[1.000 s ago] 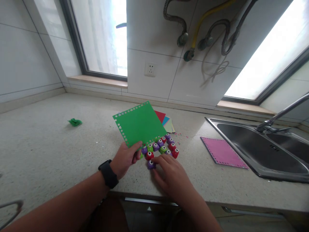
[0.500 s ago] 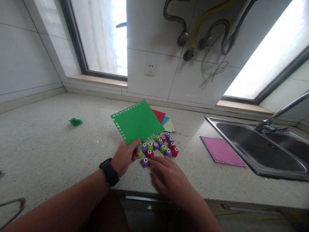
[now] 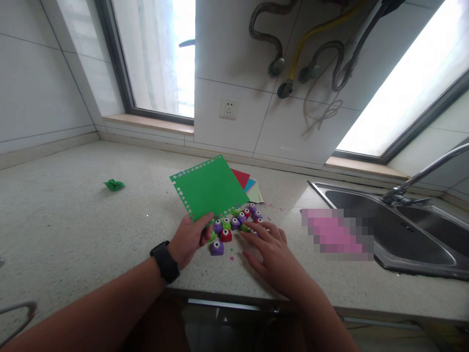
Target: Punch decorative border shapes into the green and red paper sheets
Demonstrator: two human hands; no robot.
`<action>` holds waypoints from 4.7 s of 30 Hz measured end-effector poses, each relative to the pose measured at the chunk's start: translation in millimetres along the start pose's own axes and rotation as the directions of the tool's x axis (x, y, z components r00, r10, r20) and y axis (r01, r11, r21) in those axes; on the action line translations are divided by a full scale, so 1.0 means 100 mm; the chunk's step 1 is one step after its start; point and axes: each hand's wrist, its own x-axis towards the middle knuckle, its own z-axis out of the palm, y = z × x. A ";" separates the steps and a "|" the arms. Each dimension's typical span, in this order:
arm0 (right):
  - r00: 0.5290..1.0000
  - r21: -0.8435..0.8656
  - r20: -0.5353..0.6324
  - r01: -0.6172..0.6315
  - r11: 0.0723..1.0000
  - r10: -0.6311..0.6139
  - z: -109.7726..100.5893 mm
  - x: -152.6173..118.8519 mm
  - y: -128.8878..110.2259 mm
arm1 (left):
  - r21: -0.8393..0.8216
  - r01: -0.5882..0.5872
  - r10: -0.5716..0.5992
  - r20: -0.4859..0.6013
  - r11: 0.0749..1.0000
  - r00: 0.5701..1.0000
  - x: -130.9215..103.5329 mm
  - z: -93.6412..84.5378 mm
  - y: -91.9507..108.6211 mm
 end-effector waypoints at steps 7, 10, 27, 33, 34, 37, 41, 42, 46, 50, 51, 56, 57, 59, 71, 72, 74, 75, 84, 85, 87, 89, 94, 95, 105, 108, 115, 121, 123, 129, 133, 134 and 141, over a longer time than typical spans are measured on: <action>0.995 -0.086 -0.004 -0.101 0.991 0.101 0.14 -0.11 0.10 | -0.013 0.015 -0.015 -0.003 1.000 1.000 -0.01 0.02 0.03; 0.995 -0.068 -0.001 -0.100 0.993 0.100 0.12 -0.11 0.10 | 0.005 0.007 -0.007 0.003 1.000 1.000 0.00 0.01 0.02; 0.994 0.183 0.110 -0.046 0.982 0.026 -0.12 0.39 0.93 | -0.155 -0.013 0.001 -0.077 0.988 0.997 0.03 0.01 0.06; 0.996 0.353 0.006 -0.084 0.932 0.087 0.03 0.31 0.94 | -0.249 -0.057 0.031 -0.107 0.967 0.994 0.13 -0.06 0.14; 0.995 0.370 0.000 -0.091 0.925 0.097 0.04 0.31 0.94 | -0.264 -0.062 0.034 -0.110 0.963 0.993 0.15 -0.08 0.15; 0.994 0.376 -0.021 -0.094 0.922 0.110 0.02 0.34 0.91 | -0.283 -0.072 0.038 -0.124 0.956 0.992 0.16 -0.09 0.17; 0.989 0.306 -0.110 -0.064 0.950 0.102 -0.06 0.50 0.70 | -0.206 -0.055 0.033 -0.112 0.977 0.993 0.15 -0.07 0.11; 0.996 0.274 -0.079 -0.025 0.961 0.048 -0.08 0.55 0.61 | -0.187 -0.057 0.038 -0.104 0.981 0.994 0.14 -0.07 0.10; 0.988 0.211 0.013 0.147 0.966 -0.153 -0.07 0.72 0.21 | -0.167 -0.072 0.056 -0.095 0.983 0.994 0.13 -0.07 0.07; 0.977 0.197 0.039 0.198 0.960 -0.210 0.03 0.77 0.02 | -0.181 -0.071 0.053 -0.103 0.981 0.993 0.14 -0.08 0.08; 0.984 0.181 0.017 0.172 0.968 -0.178 0.04 0.76 0.02 | -0.181 -0.067 0.049 -0.104 0.981 0.993 0.14 -0.07 0.09; 0.980 0.177 0.020 0.191 0.966 -0.198 -0.01 0.69 -0.01 | -0.176 -0.057 0.039 -0.106 0.983 0.994 0.13 -0.06 0.10; 0.966 0.199 0.051 0.238 0.951 -0.252 -0.02 0.67 -0.04 | -0.174 -0.058 0.040 -0.103 0.983 0.994 0.13 -0.06 0.10; 0.955 0.210 0.067 0.268 0.940 -0.288 0.00 0.62 -0.12 | -0.169 -0.058 0.042 -0.096 0.984 0.994 0.13 -0.06 0.10; 0.991 0.506 -0.071 0.133 0.852 -0.113 0.12 0.31 -0.13 | -0.013 -0.039 0.039 -0.027 0.999 0.999 0.09 -0.06 0.05; 0.996 0.606 -0.086 0.051 0.794 0.002 0.14 0.26 -0.10 | 0.024 -0.039 0.039 -0.002 0.999 0.999 0.08 -0.06 0.04; 0.964 0.801 -0.103 -0.066 0.595 0.246 0.19 0.16 -0.05 | 0.087 -0.044 0.040 0.047 0.995 0.998 0.05 -0.06 0.03; 0.929 0.884 -0.098 -0.083 0.461 0.356 0.21 0.12 -0.02 | 0.112 -0.047 0.040 0.066 0.993 0.997 0.04 -0.06 0.02; 0.769 0.976 -0.032 0.162 -0.147 0.638 0.21 0.03 0.00 | 0.304 -0.117 0.062 0.187 0.946 0.980 -0.01 -0.10 -0.05; 0.769 0.976 -0.040 0.167 -0.141 0.638 0.22 0.02 -0.01 | 0.314 -0.116 0.059 0.187 0.942 0.981 -0.02 -0.11 -0.06; 0.766 0.980 -0.059 0.168 -0.111 0.640 0.27 -0.01 -0.01 | 0.333 -0.111 0.051 0.184 0.936 0.982 -0.02 -0.12 -0.08; 0.767 0.984 -0.077 0.163 -0.077 0.637 0.31 -0.03 0.01 | 0.347 -0.110 0.047 0.186 0.931 0.981 -0.03 -0.12 -0.09; 0.792 0.986 -0.122 0.163 -0.016 0.598 0.34 -0.06 0.01 | 0.366 -0.137 0.066 0.199 0.921 0.978 -0.06 -0.12 -0.07; 0.796 0.987 -0.121 0.159 -0.011 0.593 0.33 -0.07 0.00 | 0.364 -0.139 0.069 0.199 0.921 0.978 -0.06 -0.12 -0.06; 0.822 0.990 -0.099 0.138 -0.028 0.561 0.28 -0.07 -0.02 | 0.319 -0.095 0.044 0.165 0.943 0.985 -0.09 -0.09 -0.03; 0.822 0.991 -0.098 0.133 -0.022 0.561 0.27 -0.06 -0.02 | 0.322 -0.098 0.049 0.156 0.942 0.987 -0.10 -0.08 -0.03; 0.819 0.994 -0.070 0.105 -0.028 0.569 0.23 -0.07 -0.05 | 0.372 -0.103 0.046 0.159 0.922 0.986 -0.10 -0.08 -0.02; 0.827 0.994 -0.071 0.102 -0.025 0.558 0.26 -0.09 -0.02 | 0.360 -0.100 0.051 0.141 0.928 0.989 -0.11 -0.07 -0.02; 0.829 0.994 -0.070 0.103 -0.028 0.555 0.26 -0.09 -0.02 | 0.348 -0.095 0.050 0.137 0.933 0.989 -0.11 -0.07 -0.02; 0.825 0.995 -0.065 0.096 -0.027 0.561 0.25 -0.09 -0.02 | 0.359 -0.130 0.077 0.157 0.924 0.984 -0.10 -0.06 0.00; 0.828 0.996 -0.065 0.088 -0.014 0.557 0.24 -0.08 -0.04 | 0.361 -0.115 0.063 0.153 0.926 0.986 -0.11 -0.06 -0.01; 0.828 0.996 -0.066 0.089 -0.014 0.557 0.23 -0.07 -0.04 | 0.364 -0.110 0.058 0.152 0.925 0.987 -0.11 -0.06 -0.01; 0.831 0.997 -0.058 0.080 -0.016 0.552 0.25 -0.07 -0.04 | 0.401 -0.132 0.069 0.166 0.906 0.984 -0.12 -0.04 0.01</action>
